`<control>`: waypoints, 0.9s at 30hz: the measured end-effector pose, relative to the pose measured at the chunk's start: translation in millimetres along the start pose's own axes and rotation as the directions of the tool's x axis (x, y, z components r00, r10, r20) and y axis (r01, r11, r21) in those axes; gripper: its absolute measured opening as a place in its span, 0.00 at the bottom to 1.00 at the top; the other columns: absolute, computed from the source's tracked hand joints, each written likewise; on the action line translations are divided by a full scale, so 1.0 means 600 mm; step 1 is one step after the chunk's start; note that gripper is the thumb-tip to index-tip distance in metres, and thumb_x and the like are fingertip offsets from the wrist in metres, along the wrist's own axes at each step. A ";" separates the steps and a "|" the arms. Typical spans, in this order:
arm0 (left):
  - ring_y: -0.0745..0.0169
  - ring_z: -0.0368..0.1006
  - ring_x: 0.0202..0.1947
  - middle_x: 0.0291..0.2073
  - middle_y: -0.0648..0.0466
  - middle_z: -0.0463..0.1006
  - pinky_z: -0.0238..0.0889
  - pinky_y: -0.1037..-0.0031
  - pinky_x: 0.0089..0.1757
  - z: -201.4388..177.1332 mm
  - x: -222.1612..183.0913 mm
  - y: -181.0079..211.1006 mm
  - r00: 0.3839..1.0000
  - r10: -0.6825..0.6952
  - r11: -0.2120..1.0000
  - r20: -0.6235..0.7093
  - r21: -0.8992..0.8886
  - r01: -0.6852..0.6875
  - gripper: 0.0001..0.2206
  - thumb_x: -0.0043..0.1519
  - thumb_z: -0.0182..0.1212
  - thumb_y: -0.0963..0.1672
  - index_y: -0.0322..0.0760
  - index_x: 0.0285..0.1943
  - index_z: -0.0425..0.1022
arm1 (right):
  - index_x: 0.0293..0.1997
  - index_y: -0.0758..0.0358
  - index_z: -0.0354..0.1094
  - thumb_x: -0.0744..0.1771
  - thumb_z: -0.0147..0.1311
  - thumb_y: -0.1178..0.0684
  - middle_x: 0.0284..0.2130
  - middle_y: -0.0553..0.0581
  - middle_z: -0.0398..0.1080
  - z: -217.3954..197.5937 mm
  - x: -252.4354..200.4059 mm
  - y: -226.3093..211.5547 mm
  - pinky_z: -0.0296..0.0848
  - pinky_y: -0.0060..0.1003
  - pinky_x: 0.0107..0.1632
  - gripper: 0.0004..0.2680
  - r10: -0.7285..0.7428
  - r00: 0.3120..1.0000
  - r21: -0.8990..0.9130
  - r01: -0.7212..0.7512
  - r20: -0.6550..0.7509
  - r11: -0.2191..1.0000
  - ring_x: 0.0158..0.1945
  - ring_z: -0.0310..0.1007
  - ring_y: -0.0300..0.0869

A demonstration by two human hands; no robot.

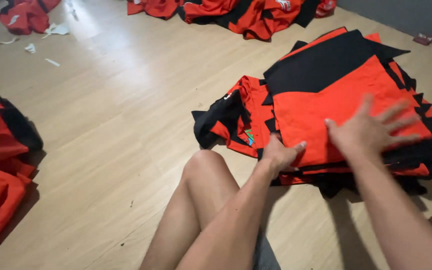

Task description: A person buttons a red and black short-sleeved uniform shirt while sitting on the floor.

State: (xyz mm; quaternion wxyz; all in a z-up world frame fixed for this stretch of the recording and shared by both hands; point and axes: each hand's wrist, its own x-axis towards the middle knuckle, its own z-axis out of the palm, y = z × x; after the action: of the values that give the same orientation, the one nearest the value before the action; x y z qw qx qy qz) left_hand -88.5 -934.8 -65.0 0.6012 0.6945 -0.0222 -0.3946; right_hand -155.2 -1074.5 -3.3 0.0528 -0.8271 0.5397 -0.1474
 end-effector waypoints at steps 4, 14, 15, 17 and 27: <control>0.55 0.76 0.45 0.50 0.51 0.77 0.76 0.66 0.40 0.027 0.019 -0.047 0.994 0.066 0.969 -0.084 0.242 -0.044 0.32 0.49 0.71 0.54 0.43 0.60 0.66 | 0.81 0.50 0.31 0.53 0.46 0.11 0.75 0.84 0.27 0.051 0.031 0.061 0.12 0.74 0.66 0.52 0.019 0.994 -0.032 -0.015 0.111 0.999 0.77 0.22 0.78; 0.31 0.70 0.55 0.51 0.35 0.77 0.64 0.50 0.54 0.015 0.022 -0.016 0.926 0.121 0.943 -0.357 0.334 0.005 0.16 0.66 0.52 0.47 0.31 0.54 0.78 | 0.56 0.62 0.53 0.56 0.70 0.55 0.40 0.64 0.76 0.006 -0.041 -0.008 0.56 0.51 0.56 0.28 -0.202 0.955 0.205 0.247 -0.216 0.947 0.45 0.77 0.64; 0.30 0.66 0.60 0.56 0.34 0.75 0.62 0.49 0.57 0.006 0.022 -0.007 0.923 0.074 0.935 -0.377 0.348 0.067 0.20 0.65 0.53 0.48 0.24 0.56 0.75 | 0.60 0.66 0.53 0.55 0.74 0.45 0.39 0.67 0.79 0.012 -0.029 -0.011 0.57 0.50 0.56 0.34 -0.117 0.984 0.118 0.133 -0.133 0.984 0.46 0.78 0.67; 0.31 0.68 0.59 0.54 0.34 0.75 0.62 0.51 0.56 -0.018 0.022 0.014 0.922 0.153 0.943 -0.356 0.330 -0.029 0.19 0.62 0.54 0.45 0.26 0.59 0.69 | 0.58 0.56 0.64 0.57 0.67 0.43 0.43 0.66 0.79 0.024 -0.009 -0.005 0.57 0.55 0.56 0.26 -0.182 0.981 0.085 0.188 -0.073 0.978 0.50 0.77 0.66; 0.73 0.54 0.72 0.69 0.60 0.65 0.46 0.53 0.65 -0.079 0.028 0.093 0.685 0.502 -0.096 0.527 0.822 -0.561 0.28 0.55 0.64 0.45 0.63 0.66 0.62 | 0.29 0.55 0.81 0.54 0.44 0.73 0.43 0.52 0.74 0.096 -0.008 0.007 0.60 0.41 0.60 0.18 -0.795 0.592 0.502 0.650 0.137 0.571 0.54 0.68 0.50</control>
State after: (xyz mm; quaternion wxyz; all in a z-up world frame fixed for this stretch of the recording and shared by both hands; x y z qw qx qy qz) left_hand -24.9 -919.8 -27.8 0.1250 0.8246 -0.5510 -0.0297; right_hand -143.6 -1075.9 -60.2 0.2492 -0.9579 0.0852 -0.1139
